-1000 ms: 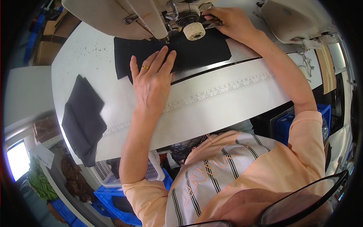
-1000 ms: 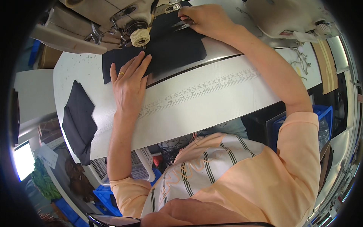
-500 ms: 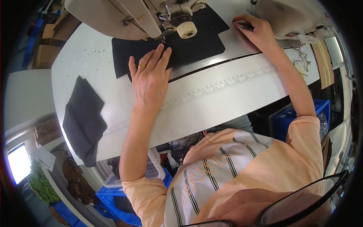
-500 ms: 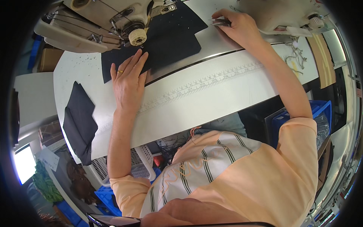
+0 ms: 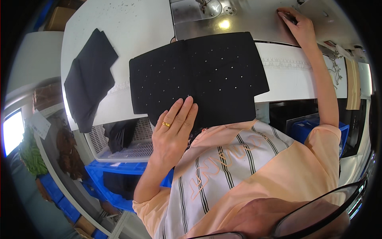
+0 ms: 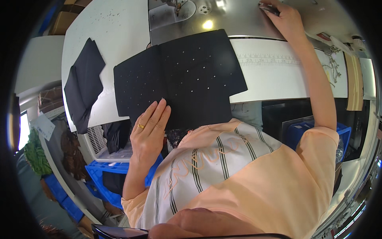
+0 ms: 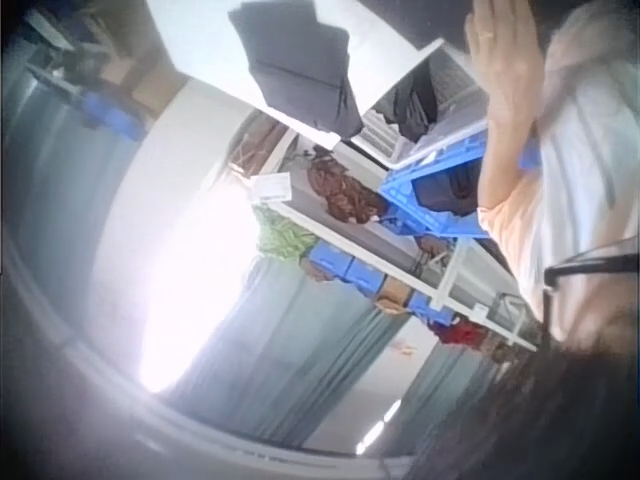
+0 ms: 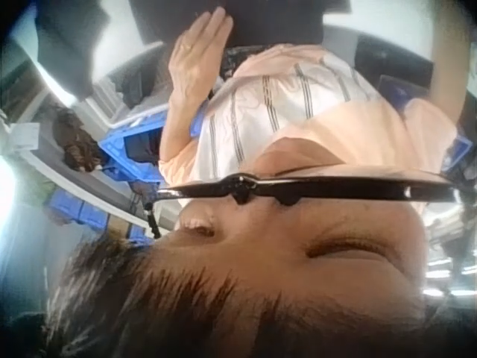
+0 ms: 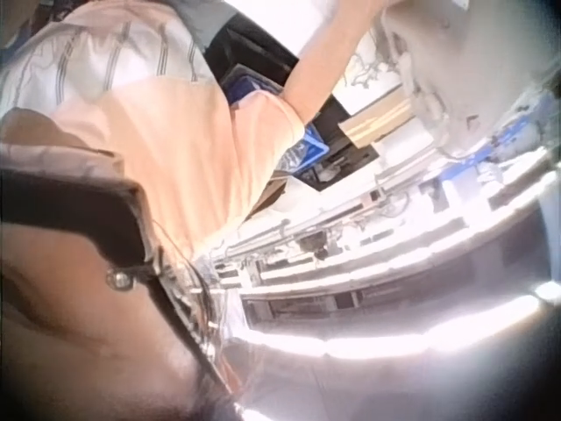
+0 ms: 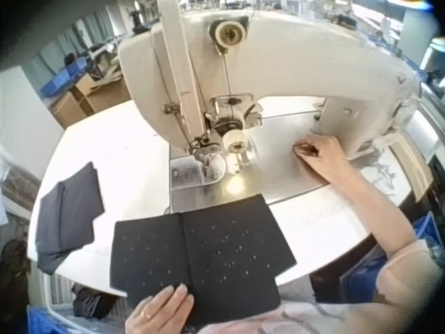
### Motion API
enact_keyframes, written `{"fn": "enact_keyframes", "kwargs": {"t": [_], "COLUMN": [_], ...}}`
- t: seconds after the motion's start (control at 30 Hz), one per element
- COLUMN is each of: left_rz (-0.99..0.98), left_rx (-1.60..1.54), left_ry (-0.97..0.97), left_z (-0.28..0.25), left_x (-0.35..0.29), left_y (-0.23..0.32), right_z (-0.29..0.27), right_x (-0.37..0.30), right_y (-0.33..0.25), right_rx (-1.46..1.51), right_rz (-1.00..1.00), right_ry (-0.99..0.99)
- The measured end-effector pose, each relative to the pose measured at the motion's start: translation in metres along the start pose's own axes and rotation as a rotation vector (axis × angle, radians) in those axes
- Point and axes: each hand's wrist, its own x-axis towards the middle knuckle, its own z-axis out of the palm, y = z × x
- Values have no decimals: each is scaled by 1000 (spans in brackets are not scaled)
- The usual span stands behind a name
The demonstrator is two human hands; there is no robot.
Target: The recorder uses a pair of snips to trim excess material and threads from several black leather panels at a sewing station.
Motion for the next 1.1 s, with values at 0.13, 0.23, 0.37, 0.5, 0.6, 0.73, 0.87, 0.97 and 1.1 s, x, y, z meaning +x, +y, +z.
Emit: {"fn": "enact_keyframes", "kwargs": {"t": [0.13, 0.23, 0.37, 0.5, 0.6, 0.73, 0.87, 0.97, 1.1], "left_rz": [-113, -104, -185, -196, -227, -306, -277, -342, -499], "left_rx": [-255, -320, -303, -346, -399, -454, -488, -556, -702], "left_ry": [53, 197, 326, 289, 250, 8, -167, -132, -112], "left_z": [0, 8, 10, 8, 8, 0, -3, -3, -5], "left_x": [-13, -24, -2, 21, 42, 75, 85, 78, 76], "left_y": [-1, -11, -14, -20, -21, -26, -37, -39, -37], "right_z": [-6, -5, 9, 13, 4, -3, -18, -17, 17], "right_x": [-16, -48, -50, -41, -31, -24, -25, -43, -76], "right_y": [-40, -107, -152, -155, -170, -185, -194, -199, -199], "right_rx": [120, 376, 216, 257, 318, 570, 688, 488, 284], "right_rz": [-23, -119, -223, -268, -216, -144, -5, 3, -290], "right_ry": [-45, -346, -408, -493, -578, -443, -454, -595, -456]}}
